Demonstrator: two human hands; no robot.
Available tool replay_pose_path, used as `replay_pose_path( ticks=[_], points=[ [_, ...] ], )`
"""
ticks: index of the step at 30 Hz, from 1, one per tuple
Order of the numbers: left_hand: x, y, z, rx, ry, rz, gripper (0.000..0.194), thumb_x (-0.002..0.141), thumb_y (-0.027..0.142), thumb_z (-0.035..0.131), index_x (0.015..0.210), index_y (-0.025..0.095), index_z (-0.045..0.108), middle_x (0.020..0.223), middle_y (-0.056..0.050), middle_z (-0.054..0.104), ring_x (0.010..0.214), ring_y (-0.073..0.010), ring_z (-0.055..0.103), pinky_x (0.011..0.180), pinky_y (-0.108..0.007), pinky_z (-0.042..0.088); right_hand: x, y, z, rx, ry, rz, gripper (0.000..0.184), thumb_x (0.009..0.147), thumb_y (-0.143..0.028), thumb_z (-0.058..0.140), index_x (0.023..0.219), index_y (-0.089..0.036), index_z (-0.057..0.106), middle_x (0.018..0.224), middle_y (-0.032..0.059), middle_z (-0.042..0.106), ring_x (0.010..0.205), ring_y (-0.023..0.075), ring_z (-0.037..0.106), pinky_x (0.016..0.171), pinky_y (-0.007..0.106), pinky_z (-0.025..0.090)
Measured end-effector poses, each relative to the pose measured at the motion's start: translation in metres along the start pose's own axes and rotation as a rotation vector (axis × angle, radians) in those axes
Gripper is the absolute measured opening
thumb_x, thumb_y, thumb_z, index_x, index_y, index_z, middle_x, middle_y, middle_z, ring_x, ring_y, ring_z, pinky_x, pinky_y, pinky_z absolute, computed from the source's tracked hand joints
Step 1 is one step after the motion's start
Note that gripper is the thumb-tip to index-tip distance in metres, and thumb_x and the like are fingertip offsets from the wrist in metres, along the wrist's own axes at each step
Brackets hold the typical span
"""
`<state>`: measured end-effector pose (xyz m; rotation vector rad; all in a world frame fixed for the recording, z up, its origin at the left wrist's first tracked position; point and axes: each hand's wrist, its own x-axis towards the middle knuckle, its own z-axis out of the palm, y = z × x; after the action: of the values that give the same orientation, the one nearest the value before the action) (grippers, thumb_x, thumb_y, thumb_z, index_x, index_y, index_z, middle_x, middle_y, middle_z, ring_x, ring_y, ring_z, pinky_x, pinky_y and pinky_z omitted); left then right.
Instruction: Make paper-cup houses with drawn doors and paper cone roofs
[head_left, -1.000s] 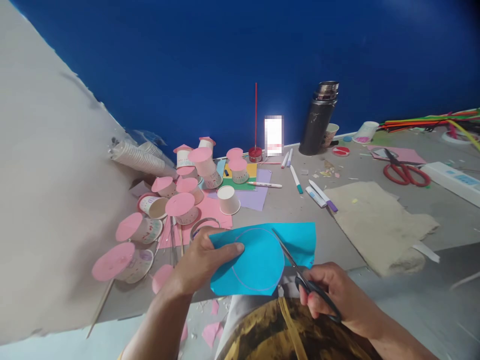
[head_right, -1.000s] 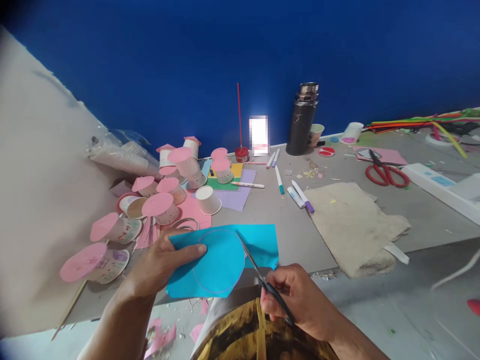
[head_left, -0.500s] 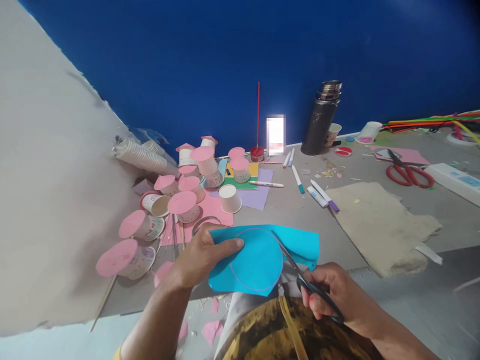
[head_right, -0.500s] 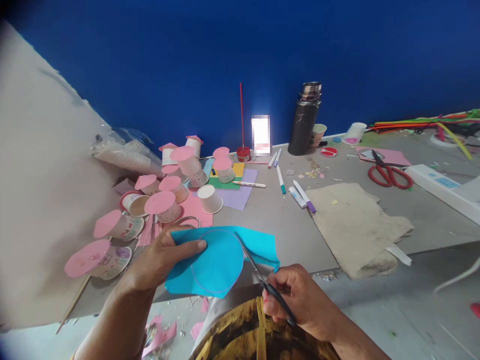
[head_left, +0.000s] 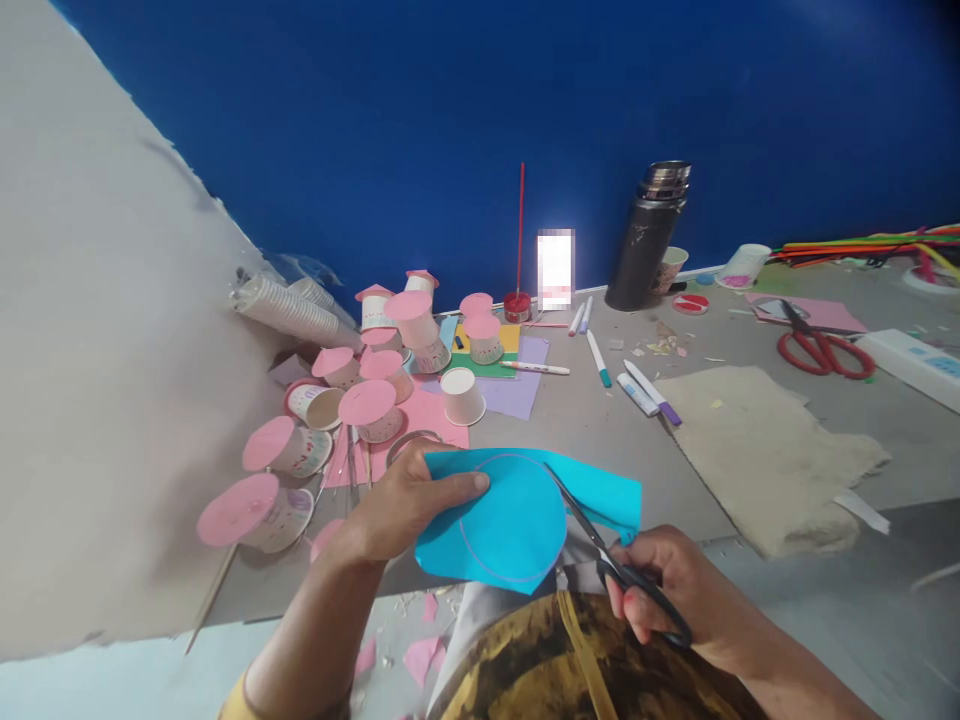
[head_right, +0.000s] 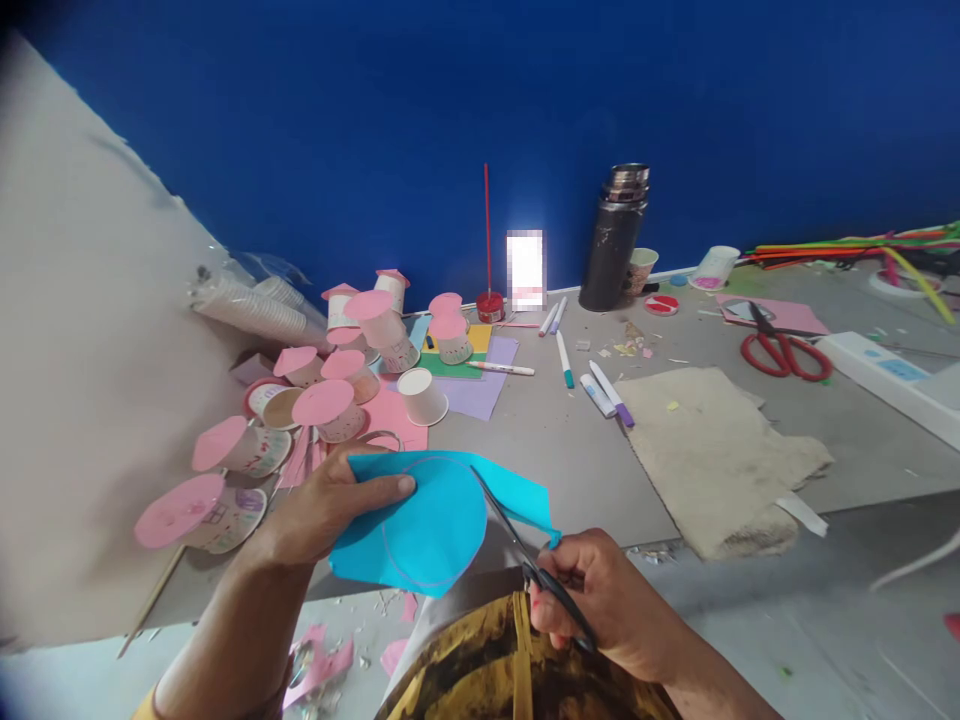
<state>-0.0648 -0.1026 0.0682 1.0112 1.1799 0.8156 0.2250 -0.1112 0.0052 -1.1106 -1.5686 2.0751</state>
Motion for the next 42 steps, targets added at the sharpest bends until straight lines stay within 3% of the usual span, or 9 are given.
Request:
replay_pose_path(
  ticks=[11, 16, 22, 33, 42],
  points=[
    [0.003, 0.001, -0.002, 0.071, 0.003, 0.008, 0.039, 0.072, 0.044, 0.086, 0.060, 0.015, 0.062, 0.059, 0.003, 0.053, 0.052, -0.0104, 0.052, 0.050, -0.024, 0.048, -0.001, -0.001, -0.001, 0.021, -0.035, 0.012, 0.040, 0.067, -0.055, 0.077, 0.065, -0.017, 0.062, 0.053, -0.0023, 0.053, 0.052, 0.0115, 0.047, 0.058, 0.025, 0.042],
    [0.004, 0.004, -0.001, 0.077, -0.027, 0.001, 0.035, 0.074, 0.044, 0.085, 0.063, 0.015, 0.068, 0.060, 0.002, 0.059, 0.054, -0.0111, 0.055, 0.051, -0.023, 0.048, -0.001, 0.000, -0.001, 0.036, -0.037, -0.004, 0.040, 0.066, -0.054, 0.077, 0.064, -0.018, 0.061, 0.053, -0.0029, 0.051, 0.051, 0.0111, 0.046, 0.057, 0.025, 0.042],
    [0.005, 0.008, -0.003, 0.074, -0.081, -0.028, 0.030, 0.075, 0.042, 0.085, 0.065, 0.016, 0.073, 0.060, 0.000, 0.066, 0.054, -0.0123, 0.058, 0.052, -0.024, 0.050, 0.001, 0.013, -0.002, 0.040, 0.016, -0.031, 0.024, 0.069, -0.039, 0.073, 0.063, -0.018, 0.063, 0.051, -0.0027, 0.055, 0.049, 0.0103, 0.044, 0.053, 0.023, 0.039],
    [0.010, 0.011, -0.004, 0.049, -0.121, 0.002, 0.025, 0.074, 0.035, 0.085, 0.062, 0.016, 0.073, 0.057, 0.001, 0.066, 0.051, -0.0114, 0.055, 0.047, -0.022, 0.045, 0.000, 0.013, -0.005, 0.008, -0.035, -0.042, 0.046, 0.068, -0.061, 0.078, 0.063, -0.018, 0.062, 0.051, -0.0030, 0.052, 0.048, 0.0106, 0.044, 0.052, 0.024, 0.039],
    [0.013, 0.012, -0.003, 0.039, -0.166, -0.010, 0.023, 0.075, 0.032, 0.084, 0.063, 0.015, 0.074, 0.058, 0.000, 0.067, 0.051, -0.0106, 0.055, 0.048, -0.021, 0.047, -0.002, 0.004, -0.001, -0.007, -0.029, -0.020, 0.038, 0.070, -0.054, 0.075, 0.067, -0.017, 0.064, 0.055, -0.0017, 0.056, 0.053, 0.0123, 0.050, 0.057, 0.025, 0.043]
  ],
)
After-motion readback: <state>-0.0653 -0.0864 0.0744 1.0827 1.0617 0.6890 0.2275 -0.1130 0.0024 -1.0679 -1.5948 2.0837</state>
